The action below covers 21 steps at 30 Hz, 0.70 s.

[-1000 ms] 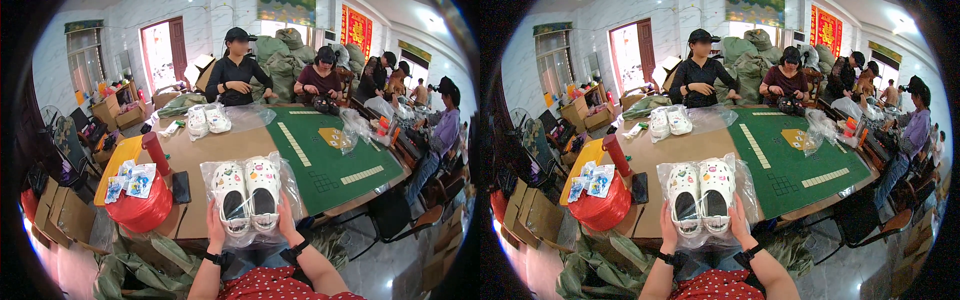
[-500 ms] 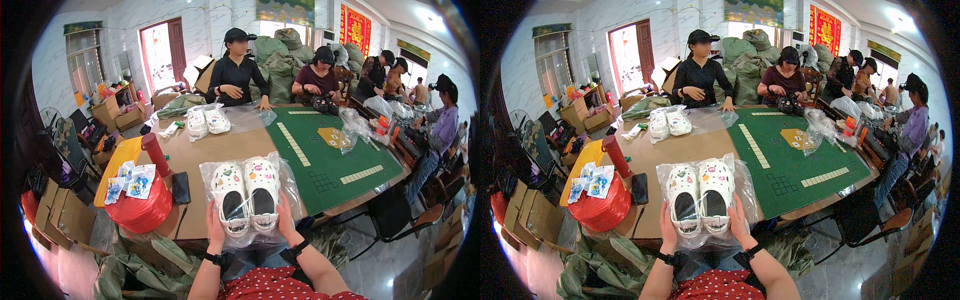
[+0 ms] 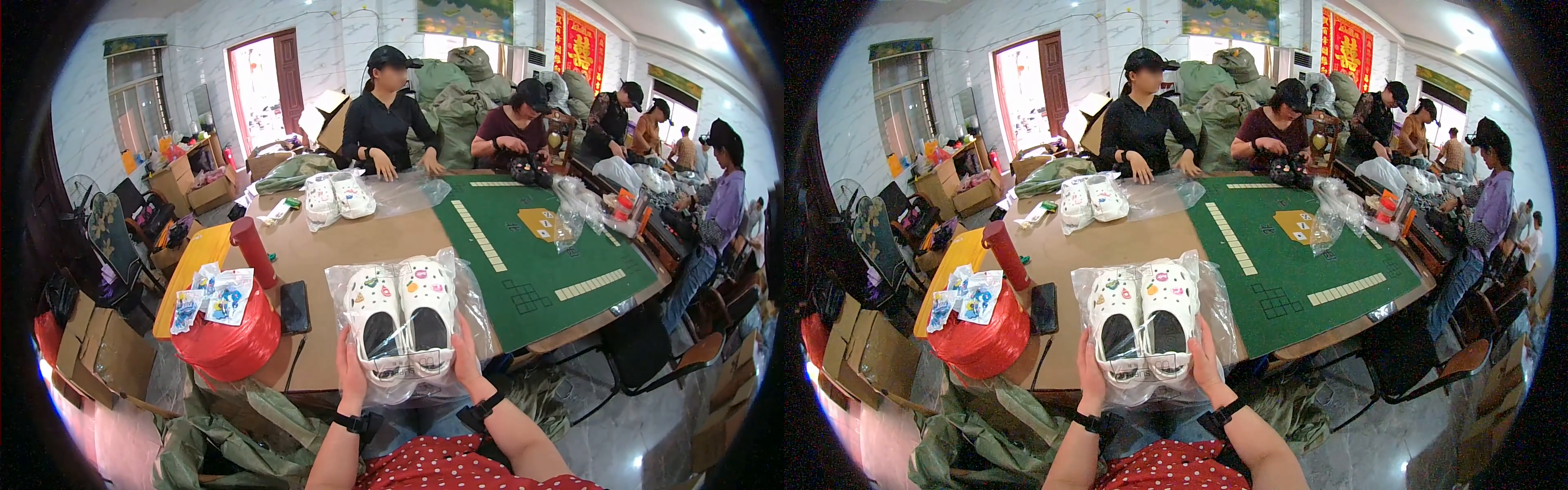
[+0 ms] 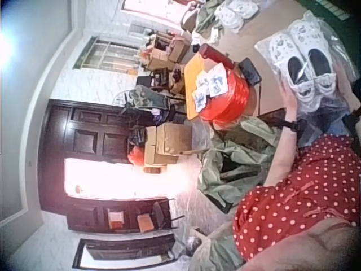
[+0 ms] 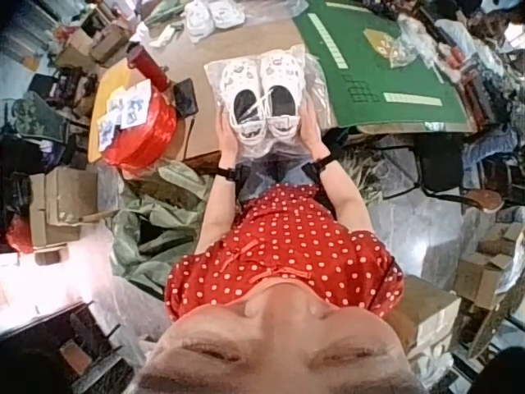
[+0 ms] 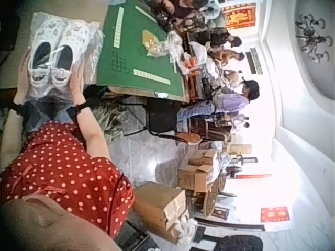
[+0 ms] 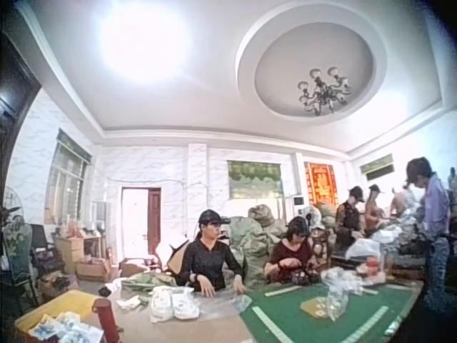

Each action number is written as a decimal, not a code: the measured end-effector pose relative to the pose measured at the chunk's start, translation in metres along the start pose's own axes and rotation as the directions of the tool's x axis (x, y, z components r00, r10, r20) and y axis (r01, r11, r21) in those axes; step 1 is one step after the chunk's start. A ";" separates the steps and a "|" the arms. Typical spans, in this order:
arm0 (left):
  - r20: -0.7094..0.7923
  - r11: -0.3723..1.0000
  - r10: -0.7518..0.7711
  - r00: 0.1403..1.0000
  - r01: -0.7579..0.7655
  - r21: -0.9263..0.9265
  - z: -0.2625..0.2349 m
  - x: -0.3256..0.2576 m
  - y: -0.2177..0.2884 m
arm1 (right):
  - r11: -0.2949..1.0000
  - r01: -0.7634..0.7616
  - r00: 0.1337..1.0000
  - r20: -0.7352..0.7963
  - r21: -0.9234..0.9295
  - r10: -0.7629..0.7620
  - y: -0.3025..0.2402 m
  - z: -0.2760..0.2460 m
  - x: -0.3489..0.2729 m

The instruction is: The recorder is inspecting and handling a pair of white shoes inside a plastic bag.

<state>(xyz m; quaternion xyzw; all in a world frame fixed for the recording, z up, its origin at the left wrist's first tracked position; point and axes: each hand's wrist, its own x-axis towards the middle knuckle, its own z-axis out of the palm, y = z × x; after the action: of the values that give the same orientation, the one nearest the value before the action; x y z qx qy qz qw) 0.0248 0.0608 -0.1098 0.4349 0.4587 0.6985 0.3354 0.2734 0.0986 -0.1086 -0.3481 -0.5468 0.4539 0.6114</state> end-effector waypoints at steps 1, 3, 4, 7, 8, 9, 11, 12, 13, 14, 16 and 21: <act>-0.001 1.000 -0.003 1.000 0.003 -0.008 0.000 0.000 0.000 | 1.000 0.000 1.000 0.000 -0.002 0.000 0.000 0.000 0.000; -0.002 1.000 -0.010 1.000 0.010 -0.023 0.001 -0.001 0.001 | 1.000 -0.001 1.000 0.002 -0.007 0.001 -0.001 0.000 0.000; -0.003 0.999 -0.013 1.000 0.013 -0.031 0.001 -0.001 0.002 | 1.000 -0.003 1.000 0.004 -0.012 0.003 -0.001 0.000 0.000; -0.002 0.998 -0.022 1.000 0.022 -0.055 0.002 -0.001 0.004 | 0.999 -0.022 1.000 -0.009 0.033 0.022 0.001 0.000 -0.001; -0.002 0.998 -0.022 1.000 0.022 -0.055 0.002 -0.001 0.006 | 0.999 -0.022 1.000 -0.009 0.033 0.022 0.001 0.000 0.000; 0.006 0.999 -0.020 1.000 0.020 -0.035 0.002 -0.001 0.008 | 0.999 -0.019 1.000 -0.005 0.040 0.020 0.001 0.000 -0.001; 0.013 1.000 -0.018 1.000 0.018 -0.015 0.003 -0.001 0.010 | 0.999 -0.018 1.000 0.000 0.047 0.018 0.000 0.000 -0.001; 0.009 1.000 -0.020 1.000 0.020 -0.013 0.003 -0.001 0.010 | 0.999 -0.023 1.000 -0.002 0.035 0.023 -0.001 0.001 -0.001; 0.005 1.000 -0.023 1.000 0.023 -0.011 0.003 -0.001 0.010 | 0.999 -0.028 1.000 -0.005 0.023 0.029 -0.002 0.001 -0.001; 0.005 1.000 -0.023 1.000 0.023 -0.010 0.002 -0.001 0.010 | 0.999 -0.029 1.000 -0.005 0.023 0.029 -0.003 0.001 -0.001; 0.007 1.000 -0.012 1.000 0.012 0.015 0.001 0.000 0.007 | 0.998 -0.037 0.999 -0.012 0.040 0.038 -0.005 0.002 -0.002; 0.013 0.998 0.014 1.000 -0.015 0.056 -0.005 0.001 -0.002 | 0.998 -0.046 0.999 -0.012 0.038 0.046 -0.010 0.005 -0.001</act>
<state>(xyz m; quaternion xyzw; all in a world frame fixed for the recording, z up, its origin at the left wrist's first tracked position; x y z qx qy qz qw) 0.0204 0.0608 -0.1124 0.4518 0.4727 0.6850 0.3211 0.2704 0.0935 -0.0992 -0.3520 -0.5259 0.4759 0.6108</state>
